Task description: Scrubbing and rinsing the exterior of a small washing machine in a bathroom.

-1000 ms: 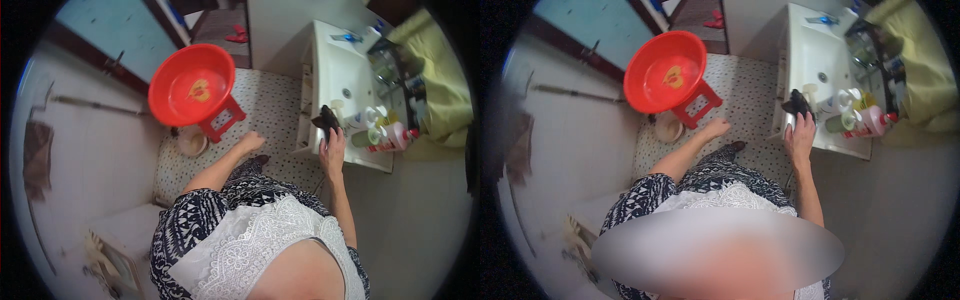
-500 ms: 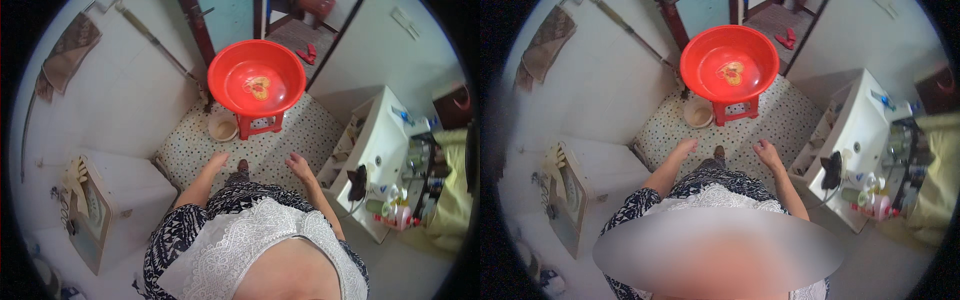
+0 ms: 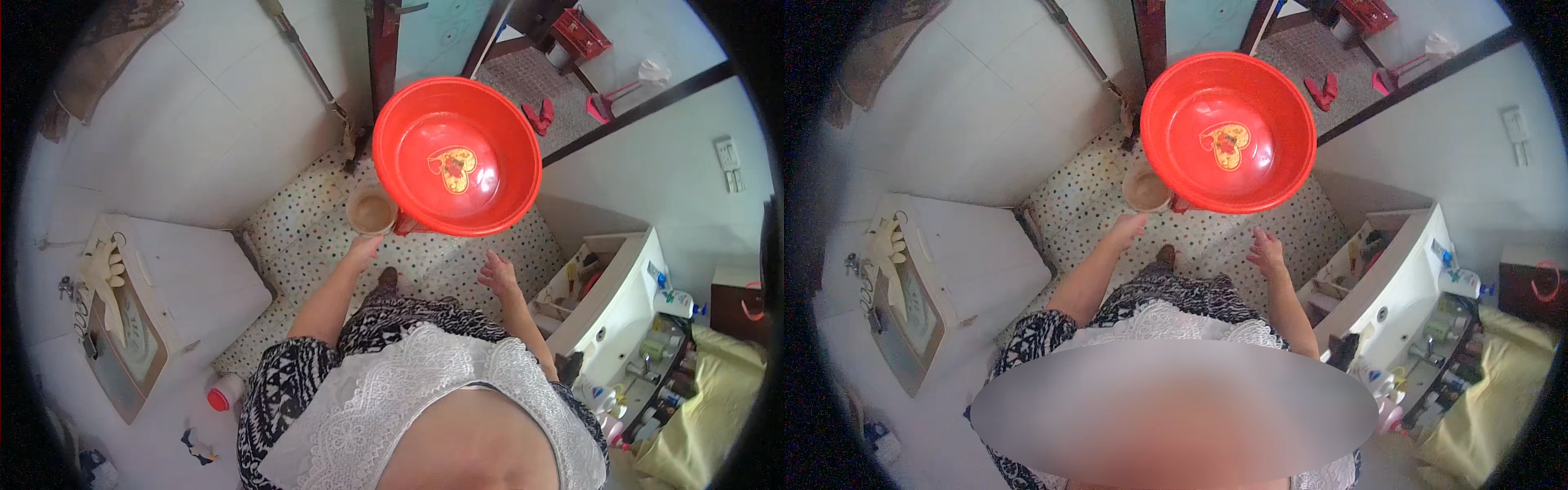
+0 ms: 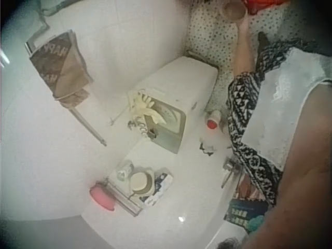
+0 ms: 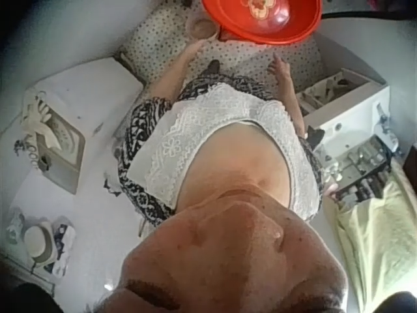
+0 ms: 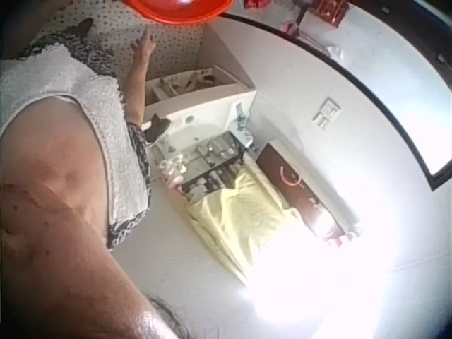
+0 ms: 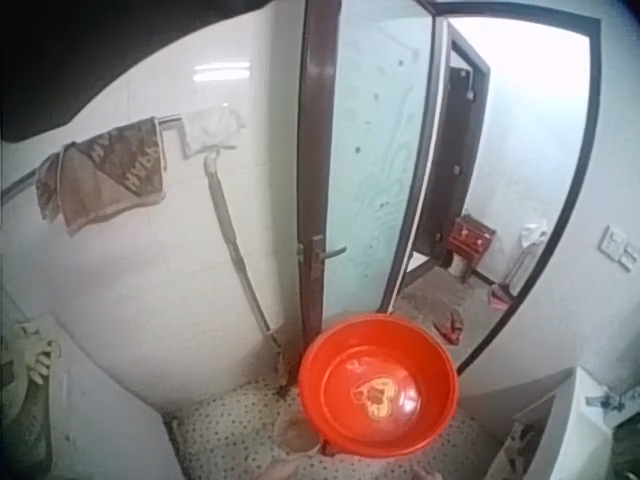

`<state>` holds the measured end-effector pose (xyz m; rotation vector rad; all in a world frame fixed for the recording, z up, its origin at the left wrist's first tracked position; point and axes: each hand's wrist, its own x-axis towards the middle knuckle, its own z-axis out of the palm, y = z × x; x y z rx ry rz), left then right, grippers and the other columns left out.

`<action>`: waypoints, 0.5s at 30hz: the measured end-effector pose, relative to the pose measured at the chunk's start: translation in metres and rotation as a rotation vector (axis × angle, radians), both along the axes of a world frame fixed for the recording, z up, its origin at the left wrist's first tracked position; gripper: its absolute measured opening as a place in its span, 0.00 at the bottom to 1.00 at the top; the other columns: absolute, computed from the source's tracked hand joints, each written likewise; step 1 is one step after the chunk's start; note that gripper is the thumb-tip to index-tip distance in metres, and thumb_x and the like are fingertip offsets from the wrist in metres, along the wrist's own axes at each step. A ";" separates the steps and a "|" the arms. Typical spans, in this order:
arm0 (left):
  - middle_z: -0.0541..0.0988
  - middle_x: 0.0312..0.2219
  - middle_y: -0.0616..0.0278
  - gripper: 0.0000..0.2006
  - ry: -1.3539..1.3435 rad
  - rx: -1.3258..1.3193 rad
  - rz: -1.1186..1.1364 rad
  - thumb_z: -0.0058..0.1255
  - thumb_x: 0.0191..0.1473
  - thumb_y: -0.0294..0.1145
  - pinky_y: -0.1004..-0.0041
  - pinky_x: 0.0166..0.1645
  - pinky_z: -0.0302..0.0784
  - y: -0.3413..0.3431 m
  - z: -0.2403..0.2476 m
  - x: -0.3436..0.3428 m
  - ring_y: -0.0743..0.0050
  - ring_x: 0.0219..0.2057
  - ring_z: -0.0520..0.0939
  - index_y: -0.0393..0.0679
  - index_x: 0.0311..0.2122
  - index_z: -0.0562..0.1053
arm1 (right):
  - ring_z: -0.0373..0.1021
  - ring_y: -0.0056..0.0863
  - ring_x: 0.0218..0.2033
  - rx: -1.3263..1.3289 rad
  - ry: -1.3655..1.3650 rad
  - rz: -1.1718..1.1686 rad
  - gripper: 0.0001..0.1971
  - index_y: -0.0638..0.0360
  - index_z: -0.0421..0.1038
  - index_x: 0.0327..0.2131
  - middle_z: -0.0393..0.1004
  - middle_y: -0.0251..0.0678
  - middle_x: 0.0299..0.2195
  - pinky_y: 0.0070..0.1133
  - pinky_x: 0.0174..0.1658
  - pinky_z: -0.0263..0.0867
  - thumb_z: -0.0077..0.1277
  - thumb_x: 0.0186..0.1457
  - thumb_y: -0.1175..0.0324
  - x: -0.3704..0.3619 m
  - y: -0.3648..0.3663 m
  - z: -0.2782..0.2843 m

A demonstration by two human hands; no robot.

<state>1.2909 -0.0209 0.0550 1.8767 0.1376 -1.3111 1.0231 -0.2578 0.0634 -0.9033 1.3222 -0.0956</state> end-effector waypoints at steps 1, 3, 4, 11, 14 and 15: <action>0.74 0.34 0.54 0.25 0.024 0.002 0.078 0.53 0.43 0.46 0.63 0.35 0.68 -0.004 0.000 -0.001 0.61 0.33 0.73 0.33 0.40 0.71 | 0.60 0.44 0.45 0.038 0.008 -0.037 0.39 0.65 0.50 0.55 0.56 0.52 0.50 0.38 0.43 0.63 0.55 0.46 0.51 0.007 -0.010 -0.004; 0.74 0.32 0.55 0.24 0.062 0.063 0.139 0.53 0.43 0.46 0.63 0.36 0.68 -0.005 -0.008 -0.004 0.61 0.34 0.74 0.34 0.39 0.71 | 0.60 0.46 0.46 0.071 0.008 -0.050 0.41 0.65 0.48 0.55 0.55 0.54 0.50 0.38 0.43 0.63 0.56 0.45 0.51 0.021 -0.033 -0.013; 0.74 0.31 0.55 0.24 0.102 0.130 0.188 0.53 0.43 0.46 0.62 0.37 0.68 -0.004 -0.013 -0.008 0.61 0.34 0.74 0.34 0.39 0.71 | 0.60 0.47 0.46 0.075 -0.024 -0.106 0.42 0.66 0.48 0.55 0.54 0.54 0.51 0.38 0.45 0.63 0.57 0.44 0.50 0.027 -0.044 -0.018; 0.74 0.29 0.56 0.21 0.147 0.230 0.394 0.53 0.43 0.43 0.63 0.38 0.68 -0.008 -0.011 -0.068 0.64 0.33 0.75 0.35 0.36 0.71 | 0.69 0.33 0.28 0.273 -0.315 -0.375 0.28 0.58 0.59 0.49 0.69 0.37 0.33 0.29 0.30 0.69 0.54 0.49 0.55 0.025 -0.136 -0.070; 0.74 0.26 0.57 0.20 0.053 0.112 0.518 0.52 0.43 0.42 0.66 0.33 0.69 -0.009 0.001 -0.089 0.64 0.27 0.75 0.34 0.35 0.71 | 0.70 0.36 0.38 0.347 -0.425 -0.347 0.22 0.56 0.61 0.48 0.70 0.37 0.42 0.35 0.39 0.70 0.49 0.52 0.57 0.025 -0.163 -0.066; 0.74 0.26 0.57 0.19 0.011 0.138 0.534 0.52 0.42 0.41 0.68 0.31 0.69 -0.002 0.002 -0.096 0.64 0.24 0.75 0.33 0.34 0.71 | 0.69 0.37 0.43 0.376 -0.425 -0.278 0.20 0.55 0.61 0.48 0.68 0.37 0.47 0.38 0.44 0.69 0.47 0.53 0.58 0.029 -0.163 -0.058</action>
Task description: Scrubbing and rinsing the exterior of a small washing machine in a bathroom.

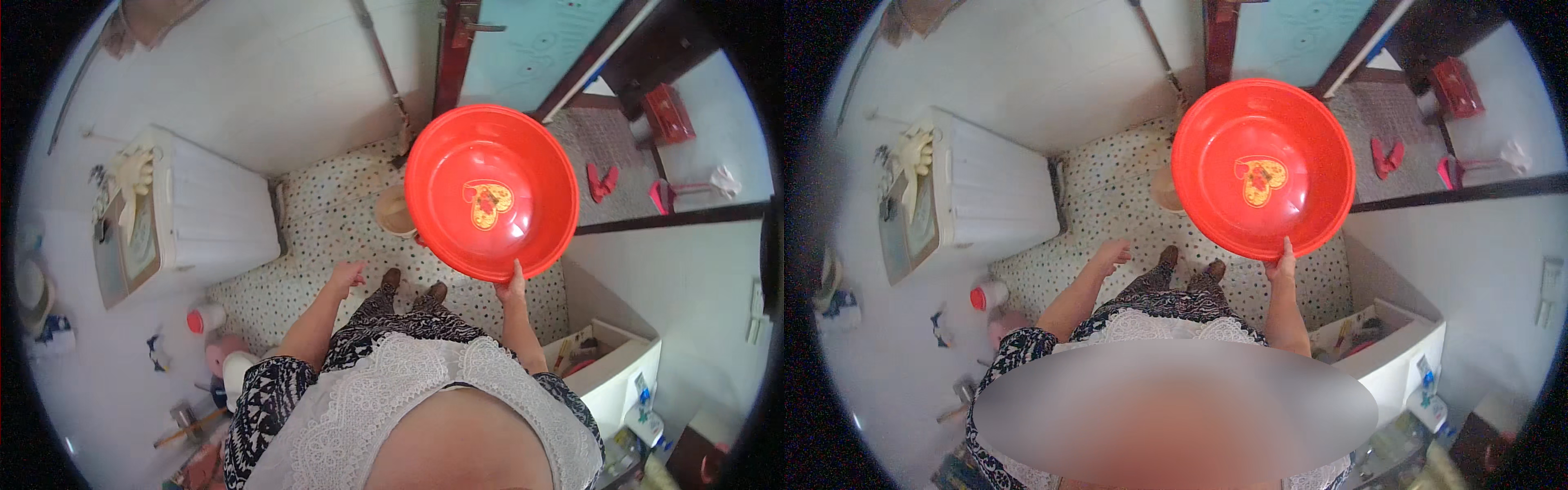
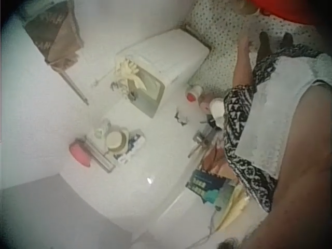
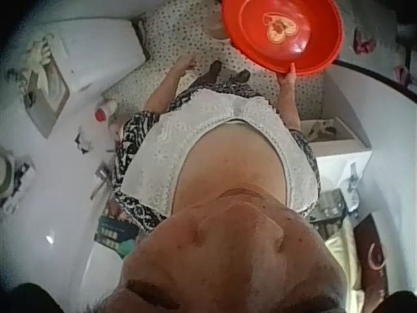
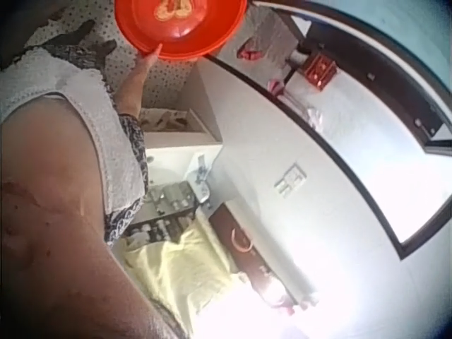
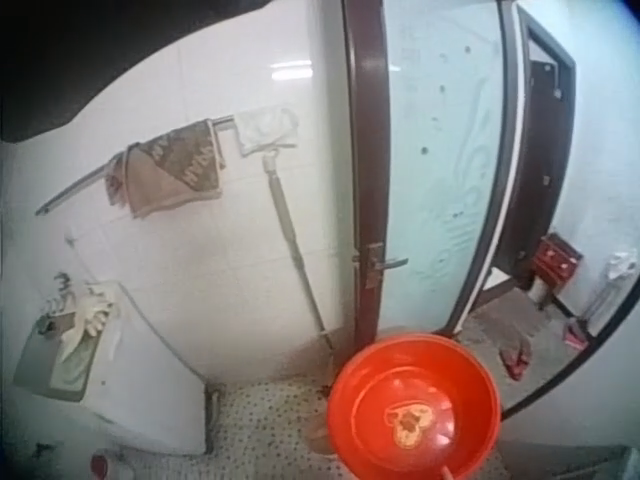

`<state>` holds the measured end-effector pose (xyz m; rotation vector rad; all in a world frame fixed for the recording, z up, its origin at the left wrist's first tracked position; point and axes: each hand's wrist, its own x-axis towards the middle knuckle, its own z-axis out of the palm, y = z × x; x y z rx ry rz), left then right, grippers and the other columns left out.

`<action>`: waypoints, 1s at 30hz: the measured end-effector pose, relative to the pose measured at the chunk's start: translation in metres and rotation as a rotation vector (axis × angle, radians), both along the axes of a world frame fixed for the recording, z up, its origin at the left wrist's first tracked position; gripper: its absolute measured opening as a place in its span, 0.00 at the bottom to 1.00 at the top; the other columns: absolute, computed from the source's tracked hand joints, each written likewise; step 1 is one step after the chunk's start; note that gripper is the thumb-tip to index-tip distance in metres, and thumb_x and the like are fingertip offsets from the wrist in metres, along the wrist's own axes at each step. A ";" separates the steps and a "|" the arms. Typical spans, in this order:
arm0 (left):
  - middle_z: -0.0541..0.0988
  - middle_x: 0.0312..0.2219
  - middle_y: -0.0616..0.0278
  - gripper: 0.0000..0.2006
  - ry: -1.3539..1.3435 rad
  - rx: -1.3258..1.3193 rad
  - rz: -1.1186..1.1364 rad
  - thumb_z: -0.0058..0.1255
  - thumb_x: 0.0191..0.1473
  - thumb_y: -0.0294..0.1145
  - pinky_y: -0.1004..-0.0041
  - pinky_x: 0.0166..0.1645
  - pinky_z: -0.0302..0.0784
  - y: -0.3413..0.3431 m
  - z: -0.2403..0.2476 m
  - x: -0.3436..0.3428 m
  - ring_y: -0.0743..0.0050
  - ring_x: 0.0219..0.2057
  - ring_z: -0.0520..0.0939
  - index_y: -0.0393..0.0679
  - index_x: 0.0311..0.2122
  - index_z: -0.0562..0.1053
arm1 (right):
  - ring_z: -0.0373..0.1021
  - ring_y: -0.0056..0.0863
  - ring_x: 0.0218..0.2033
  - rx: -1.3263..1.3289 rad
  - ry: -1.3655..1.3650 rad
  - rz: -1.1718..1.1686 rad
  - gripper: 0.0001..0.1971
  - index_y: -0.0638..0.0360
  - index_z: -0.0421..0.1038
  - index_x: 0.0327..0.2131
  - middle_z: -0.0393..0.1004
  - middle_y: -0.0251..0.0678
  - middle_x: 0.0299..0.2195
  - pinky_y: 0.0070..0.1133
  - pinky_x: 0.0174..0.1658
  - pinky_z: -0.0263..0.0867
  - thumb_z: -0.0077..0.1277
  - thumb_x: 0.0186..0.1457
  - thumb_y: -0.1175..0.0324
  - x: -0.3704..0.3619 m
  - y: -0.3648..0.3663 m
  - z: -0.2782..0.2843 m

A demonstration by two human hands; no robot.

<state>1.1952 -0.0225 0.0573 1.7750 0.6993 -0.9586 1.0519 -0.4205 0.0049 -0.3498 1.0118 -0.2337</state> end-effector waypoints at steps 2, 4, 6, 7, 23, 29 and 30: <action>0.75 0.25 0.57 0.19 -0.036 0.043 0.037 0.52 0.42 0.40 0.69 0.28 0.68 0.019 0.004 -0.010 0.65 0.22 0.74 0.33 0.33 0.72 | 0.68 0.36 0.44 -0.027 0.078 -0.005 0.19 0.56 0.61 0.48 0.68 0.37 0.45 0.38 0.45 0.68 0.47 0.52 0.64 0.001 0.001 0.010; 0.75 0.22 0.57 0.18 -0.221 0.136 0.032 0.52 0.40 0.40 0.69 0.26 0.68 0.054 0.010 -0.013 0.67 0.21 0.74 0.33 0.30 0.73 | 0.69 0.36 0.42 -0.076 0.016 -0.043 0.18 0.59 0.61 0.47 0.69 0.37 0.44 0.36 0.44 0.68 0.44 0.51 0.69 -0.009 -0.009 0.005; 0.76 0.21 0.57 0.17 -0.336 0.267 0.139 0.52 0.40 0.39 0.68 0.29 0.68 0.093 0.026 -0.015 0.68 0.23 0.75 0.32 0.27 0.74 | 0.68 0.36 0.43 -0.098 0.042 -0.034 0.18 0.60 0.62 0.47 0.69 0.37 0.44 0.36 0.44 0.68 0.43 0.50 0.71 -0.011 -0.013 0.014; 0.76 0.21 0.54 0.17 -0.407 0.355 0.162 0.51 0.41 0.39 0.67 0.30 0.69 0.115 0.037 -0.016 0.65 0.24 0.76 0.32 0.28 0.74 | 0.68 0.36 0.43 -0.127 0.069 -0.049 0.18 0.61 0.62 0.46 0.69 0.38 0.44 0.36 0.44 0.68 0.42 0.49 0.73 -0.010 -0.013 0.020; 0.76 0.29 0.53 0.09 -1.357 1.309 0.062 0.48 0.45 0.33 0.62 0.42 0.66 0.518 0.192 0.117 0.54 0.35 0.73 0.40 0.31 0.74 | 0.70 0.37 0.37 -0.456 0.208 -0.272 0.16 0.65 0.64 0.40 0.70 0.38 0.37 0.36 0.35 0.69 0.48 0.45 0.72 0.044 0.232 0.126; 0.76 0.28 0.51 0.11 -1.129 1.185 0.298 0.43 0.49 0.34 0.62 0.36 0.69 0.625 0.182 0.186 0.52 0.30 0.75 0.38 0.31 0.74 | 0.70 0.39 0.34 -0.511 0.244 -0.442 0.16 0.65 0.63 0.40 0.69 0.39 0.37 0.38 0.32 0.70 0.49 0.44 0.73 0.086 0.322 0.123; 0.76 0.27 0.51 0.12 -1.131 1.186 0.302 0.43 0.49 0.35 0.62 0.35 0.69 0.635 0.175 0.190 0.52 0.29 0.75 0.37 0.31 0.74 | 0.70 0.39 0.34 -0.515 0.268 -0.461 0.16 0.65 0.63 0.39 0.69 0.39 0.37 0.38 0.31 0.70 0.49 0.44 0.73 0.095 0.337 0.133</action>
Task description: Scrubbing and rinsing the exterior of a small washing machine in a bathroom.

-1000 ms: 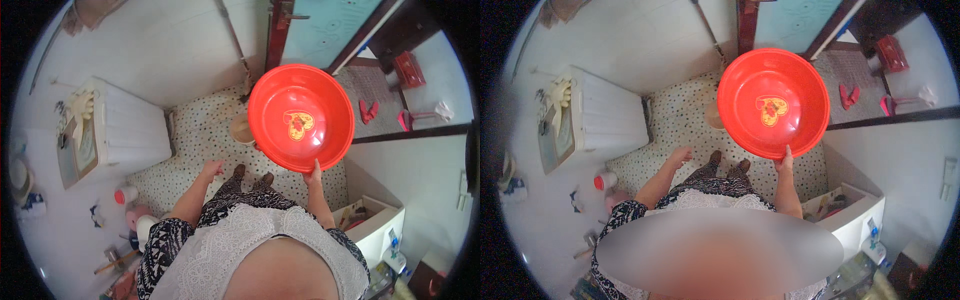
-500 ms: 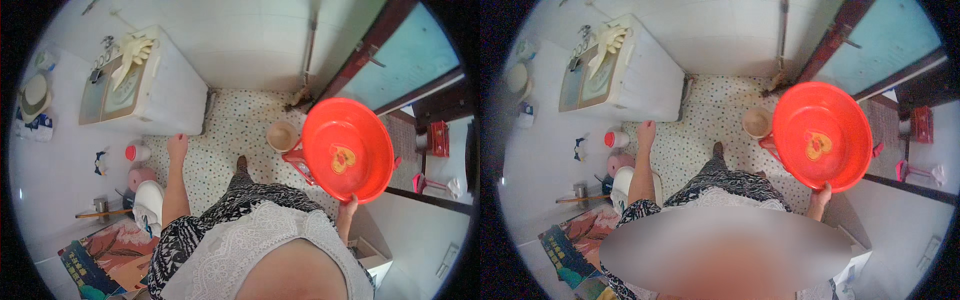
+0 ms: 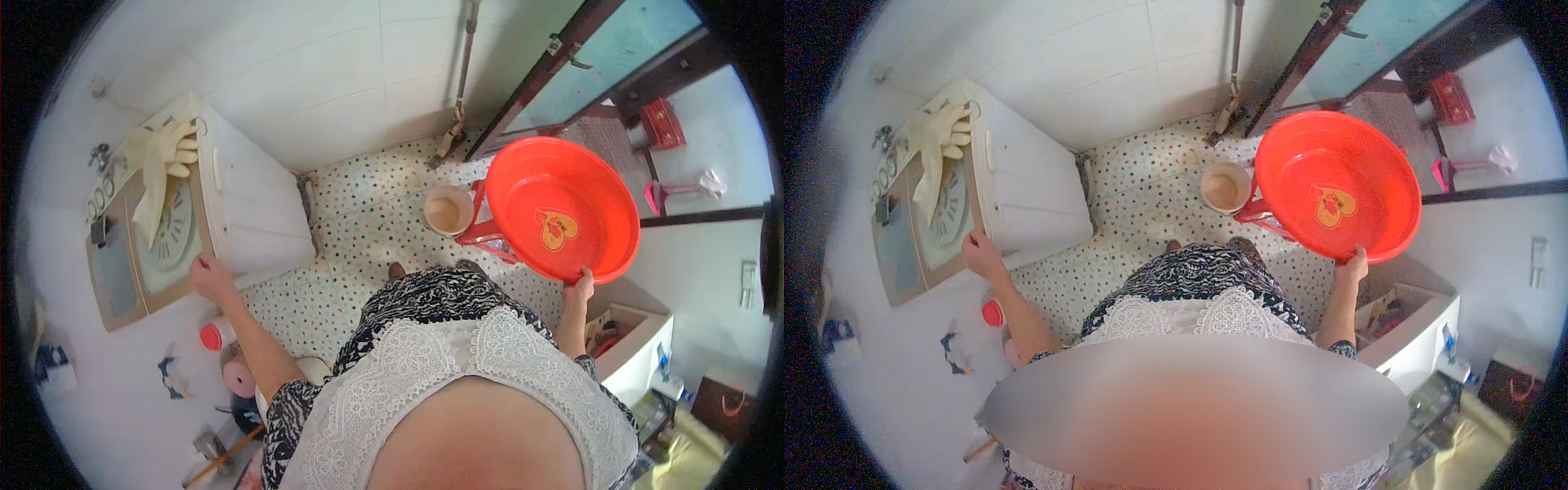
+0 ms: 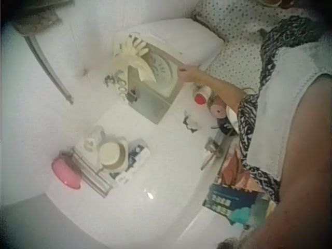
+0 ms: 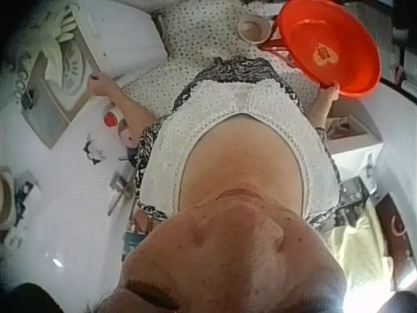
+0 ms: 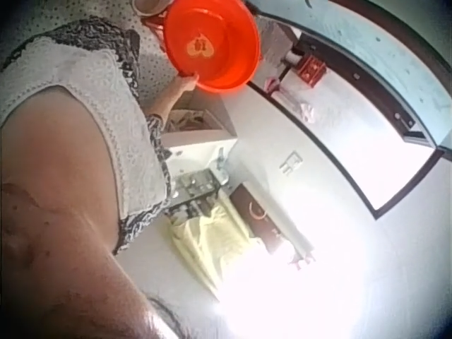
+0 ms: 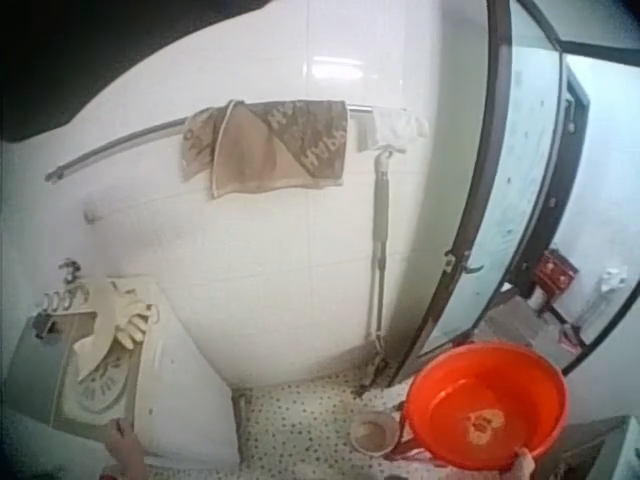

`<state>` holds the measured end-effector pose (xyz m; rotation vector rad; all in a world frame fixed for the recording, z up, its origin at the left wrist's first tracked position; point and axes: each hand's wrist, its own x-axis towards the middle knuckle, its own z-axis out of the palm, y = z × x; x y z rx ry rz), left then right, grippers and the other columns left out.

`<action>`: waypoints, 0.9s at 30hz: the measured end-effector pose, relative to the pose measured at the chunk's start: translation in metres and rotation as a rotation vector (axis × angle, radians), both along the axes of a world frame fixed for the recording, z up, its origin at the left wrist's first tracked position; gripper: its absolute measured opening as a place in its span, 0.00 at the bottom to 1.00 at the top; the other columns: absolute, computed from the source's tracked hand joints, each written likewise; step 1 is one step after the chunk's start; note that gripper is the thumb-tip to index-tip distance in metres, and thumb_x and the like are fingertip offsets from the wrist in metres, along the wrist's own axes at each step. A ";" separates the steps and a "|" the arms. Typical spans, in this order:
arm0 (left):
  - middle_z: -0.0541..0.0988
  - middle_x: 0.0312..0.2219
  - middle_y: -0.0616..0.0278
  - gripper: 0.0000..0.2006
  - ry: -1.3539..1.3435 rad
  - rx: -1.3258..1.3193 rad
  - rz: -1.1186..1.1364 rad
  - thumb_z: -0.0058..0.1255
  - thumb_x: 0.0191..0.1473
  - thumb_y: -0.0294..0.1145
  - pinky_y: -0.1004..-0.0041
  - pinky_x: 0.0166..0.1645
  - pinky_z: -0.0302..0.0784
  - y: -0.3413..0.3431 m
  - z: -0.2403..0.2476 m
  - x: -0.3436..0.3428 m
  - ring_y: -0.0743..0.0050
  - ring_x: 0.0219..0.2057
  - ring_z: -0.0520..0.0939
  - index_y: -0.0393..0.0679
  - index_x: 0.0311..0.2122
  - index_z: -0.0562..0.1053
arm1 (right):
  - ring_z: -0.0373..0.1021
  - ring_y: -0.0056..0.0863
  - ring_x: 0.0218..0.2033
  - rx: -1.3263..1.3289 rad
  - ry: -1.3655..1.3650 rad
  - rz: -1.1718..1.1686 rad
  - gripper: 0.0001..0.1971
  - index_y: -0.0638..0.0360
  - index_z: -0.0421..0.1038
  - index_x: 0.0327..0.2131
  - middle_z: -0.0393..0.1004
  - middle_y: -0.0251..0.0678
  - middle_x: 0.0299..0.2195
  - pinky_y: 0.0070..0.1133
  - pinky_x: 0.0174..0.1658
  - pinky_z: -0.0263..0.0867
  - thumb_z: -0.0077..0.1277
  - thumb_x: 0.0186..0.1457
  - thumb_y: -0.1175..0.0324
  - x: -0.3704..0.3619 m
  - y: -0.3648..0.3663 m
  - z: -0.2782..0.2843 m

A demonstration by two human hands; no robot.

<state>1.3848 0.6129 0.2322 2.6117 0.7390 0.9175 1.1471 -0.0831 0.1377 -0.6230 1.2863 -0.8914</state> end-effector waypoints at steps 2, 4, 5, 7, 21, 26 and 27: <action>0.76 0.26 0.50 0.12 0.003 -0.012 -0.016 0.43 0.49 0.35 0.61 0.33 0.69 0.012 -0.009 0.014 0.51 0.28 0.76 0.37 0.31 0.74 | 0.70 0.40 0.34 -0.007 0.057 -0.035 0.16 0.64 0.63 0.39 0.69 0.40 0.37 0.38 0.30 0.70 0.48 0.43 0.74 0.009 0.023 0.007; 0.77 0.24 0.51 0.13 0.000 0.083 0.094 0.43 0.49 0.38 0.60 0.30 0.69 0.015 -0.005 0.027 0.52 0.27 0.76 0.39 0.29 0.74 | 0.70 0.40 0.34 0.037 0.074 -0.046 0.16 0.64 0.63 0.39 0.69 0.40 0.36 0.37 0.30 0.70 0.49 0.43 0.75 0.012 0.034 -0.005; 0.77 0.24 0.51 0.13 0.003 0.080 0.092 0.43 0.49 0.38 0.60 0.30 0.69 0.020 0.000 0.032 0.52 0.27 0.76 0.39 0.29 0.74 | 0.70 0.40 0.35 0.052 0.072 -0.064 0.17 0.64 0.62 0.40 0.68 0.41 0.36 0.37 0.30 0.70 0.49 0.42 0.75 0.027 0.055 0.003; 0.76 0.21 0.53 0.13 0.064 0.030 0.151 0.42 0.50 0.40 0.58 0.26 0.68 0.028 0.004 0.044 0.52 0.24 0.76 0.42 0.27 0.73 | 0.69 0.41 0.35 0.044 0.072 -0.093 0.18 0.64 0.62 0.40 0.68 0.42 0.37 0.38 0.30 0.70 0.49 0.41 0.75 0.029 0.069 -0.010; 0.76 0.16 0.59 0.10 -0.064 0.107 0.144 0.45 0.48 0.38 0.60 0.20 0.66 0.082 -0.025 0.046 0.54 0.18 0.76 0.45 0.25 0.73 | 0.69 0.37 0.32 -0.173 0.136 -0.016 0.16 0.66 0.65 0.36 0.68 0.40 0.34 0.36 0.29 0.67 0.51 0.39 0.74 0.077 0.130 0.047; 0.75 0.16 0.59 0.09 -0.056 0.066 0.185 0.45 0.47 0.37 0.61 0.20 0.66 0.106 -0.022 0.042 0.55 0.18 0.76 0.46 0.24 0.73 | 0.69 0.33 0.30 -0.283 0.194 0.156 0.13 0.72 0.66 0.32 0.69 0.40 0.30 0.32 0.30 0.68 0.49 0.38 0.76 0.103 0.160 0.082; 0.75 0.16 0.60 0.08 -0.062 0.055 0.164 0.45 0.47 0.37 0.61 0.20 0.66 0.113 -0.023 0.041 0.55 0.18 0.75 0.47 0.24 0.73 | 0.69 0.33 0.30 -0.290 0.190 0.167 0.13 0.72 0.66 0.32 0.69 0.40 0.30 0.32 0.30 0.68 0.49 0.38 0.76 0.104 0.163 0.080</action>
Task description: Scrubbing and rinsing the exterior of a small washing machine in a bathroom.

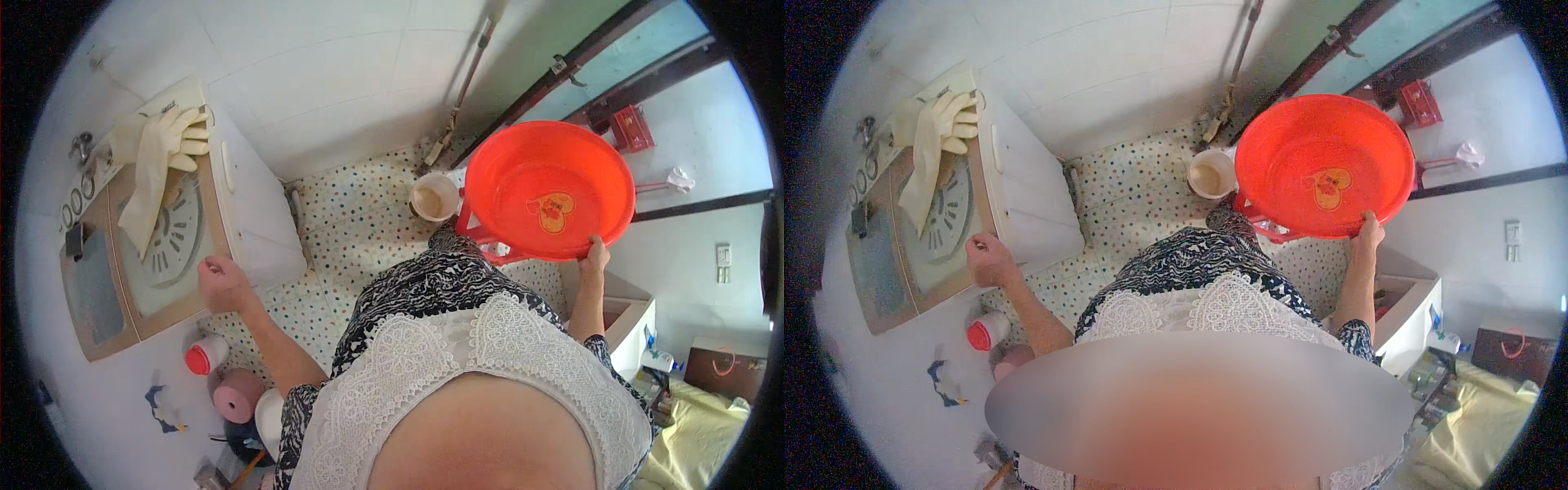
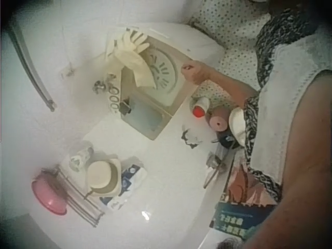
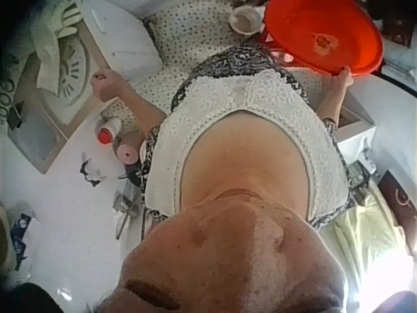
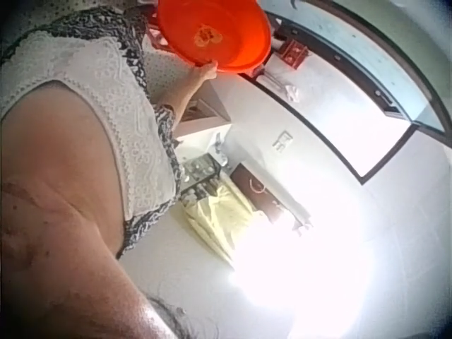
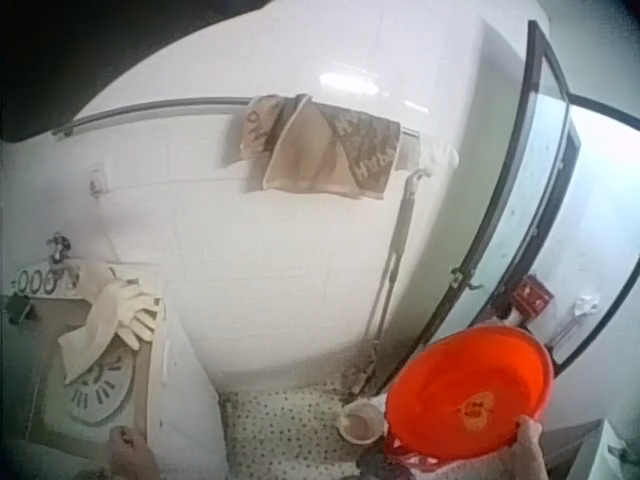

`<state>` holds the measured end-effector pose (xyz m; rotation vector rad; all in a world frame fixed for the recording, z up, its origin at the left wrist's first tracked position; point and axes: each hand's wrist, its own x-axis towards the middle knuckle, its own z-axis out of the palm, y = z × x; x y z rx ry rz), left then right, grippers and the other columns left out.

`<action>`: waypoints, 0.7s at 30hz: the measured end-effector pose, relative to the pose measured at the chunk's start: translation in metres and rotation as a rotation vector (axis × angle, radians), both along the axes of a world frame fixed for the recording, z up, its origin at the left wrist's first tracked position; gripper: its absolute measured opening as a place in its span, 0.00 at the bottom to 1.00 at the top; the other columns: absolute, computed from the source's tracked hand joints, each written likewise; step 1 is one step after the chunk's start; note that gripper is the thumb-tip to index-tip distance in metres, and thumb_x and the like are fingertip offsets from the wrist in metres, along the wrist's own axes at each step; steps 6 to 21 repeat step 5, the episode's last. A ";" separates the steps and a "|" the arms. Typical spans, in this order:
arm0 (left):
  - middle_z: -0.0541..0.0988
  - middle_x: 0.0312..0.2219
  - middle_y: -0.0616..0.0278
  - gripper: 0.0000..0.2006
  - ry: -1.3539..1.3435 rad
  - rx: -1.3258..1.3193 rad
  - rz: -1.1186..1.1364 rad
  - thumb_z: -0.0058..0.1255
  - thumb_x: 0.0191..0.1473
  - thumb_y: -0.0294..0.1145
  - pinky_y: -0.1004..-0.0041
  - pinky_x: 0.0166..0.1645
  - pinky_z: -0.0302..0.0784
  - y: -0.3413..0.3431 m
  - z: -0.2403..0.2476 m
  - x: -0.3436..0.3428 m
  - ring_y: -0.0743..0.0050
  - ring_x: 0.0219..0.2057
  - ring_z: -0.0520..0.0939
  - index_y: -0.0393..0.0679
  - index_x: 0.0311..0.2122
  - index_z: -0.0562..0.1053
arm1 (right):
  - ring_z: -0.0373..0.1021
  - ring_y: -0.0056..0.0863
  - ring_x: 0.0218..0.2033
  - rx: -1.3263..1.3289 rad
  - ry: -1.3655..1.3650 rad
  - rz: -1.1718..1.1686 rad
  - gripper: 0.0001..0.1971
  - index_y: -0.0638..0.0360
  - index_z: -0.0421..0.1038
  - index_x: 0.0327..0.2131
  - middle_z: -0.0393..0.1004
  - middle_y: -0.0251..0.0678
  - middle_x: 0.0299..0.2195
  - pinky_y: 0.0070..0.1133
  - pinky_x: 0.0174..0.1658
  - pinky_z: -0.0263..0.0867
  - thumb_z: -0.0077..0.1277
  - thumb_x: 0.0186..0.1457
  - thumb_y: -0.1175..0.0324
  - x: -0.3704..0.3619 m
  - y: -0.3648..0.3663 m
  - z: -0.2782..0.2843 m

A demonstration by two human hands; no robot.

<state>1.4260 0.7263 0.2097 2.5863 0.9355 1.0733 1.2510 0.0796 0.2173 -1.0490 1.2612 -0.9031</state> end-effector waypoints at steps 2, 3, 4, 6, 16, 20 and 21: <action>0.75 0.15 0.60 0.08 -0.009 -0.017 -0.003 0.46 0.47 0.37 0.61 0.20 0.66 0.009 0.002 -0.001 0.56 0.18 0.75 0.47 0.23 0.73 | 0.69 0.35 0.30 -0.114 0.017 0.114 0.15 0.74 0.67 0.35 0.70 0.43 0.30 0.30 0.32 0.68 0.48 0.39 0.76 -0.001 0.000 -0.008; 0.76 0.17 0.59 0.09 -0.010 -0.040 -0.012 0.44 0.47 0.39 0.59 0.21 0.67 0.010 0.005 -0.002 0.53 0.20 0.76 0.47 0.24 0.73 | 0.69 0.35 0.30 -0.122 0.014 0.133 0.15 0.74 0.67 0.35 0.70 0.43 0.30 0.30 0.32 0.68 0.48 0.39 0.76 0.000 0.001 -0.010; 0.77 0.19 0.57 0.11 -0.011 -0.063 -0.020 0.43 0.48 0.40 0.57 0.22 0.68 0.013 0.006 -0.003 0.51 0.21 0.76 0.46 0.26 0.73 | 0.70 0.36 0.33 -0.182 0.042 0.199 0.17 0.75 0.65 0.37 0.70 0.45 0.34 0.32 0.34 0.68 0.47 0.39 0.76 0.002 0.003 -0.011; 0.77 0.18 0.57 0.11 -0.008 -0.049 -0.009 0.43 0.48 0.41 0.57 0.22 0.68 0.019 0.002 -0.003 0.51 0.21 0.77 0.46 0.26 0.74 | 0.70 0.37 0.35 -0.240 0.069 0.266 0.20 0.75 0.64 0.40 0.70 0.48 0.37 0.33 0.36 0.68 0.47 0.40 0.77 0.005 0.008 -0.010; 0.77 0.18 0.57 0.11 -0.008 -0.049 -0.009 0.43 0.48 0.41 0.57 0.22 0.68 0.019 0.002 -0.003 0.51 0.21 0.77 0.46 0.26 0.74 | 0.70 0.37 0.35 -0.240 0.069 0.266 0.20 0.75 0.64 0.40 0.70 0.48 0.37 0.33 0.36 0.68 0.47 0.40 0.77 0.005 0.008 -0.010; 0.77 0.18 0.57 0.11 -0.008 -0.049 -0.009 0.43 0.48 0.41 0.57 0.22 0.68 0.019 0.002 -0.003 0.51 0.21 0.77 0.46 0.26 0.74 | 0.70 0.37 0.35 -0.240 0.069 0.266 0.20 0.75 0.64 0.40 0.70 0.48 0.37 0.33 0.36 0.68 0.47 0.40 0.77 0.005 0.008 -0.010; 0.77 0.18 0.57 0.11 -0.008 -0.049 -0.009 0.43 0.48 0.41 0.57 0.22 0.68 0.019 0.002 -0.003 0.51 0.21 0.77 0.46 0.26 0.74 | 0.70 0.37 0.35 -0.240 0.069 0.266 0.20 0.75 0.64 0.40 0.70 0.48 0.37 0.33 0.36 0.68 0.47 0.40 0.77 0.005 0.008 -0.010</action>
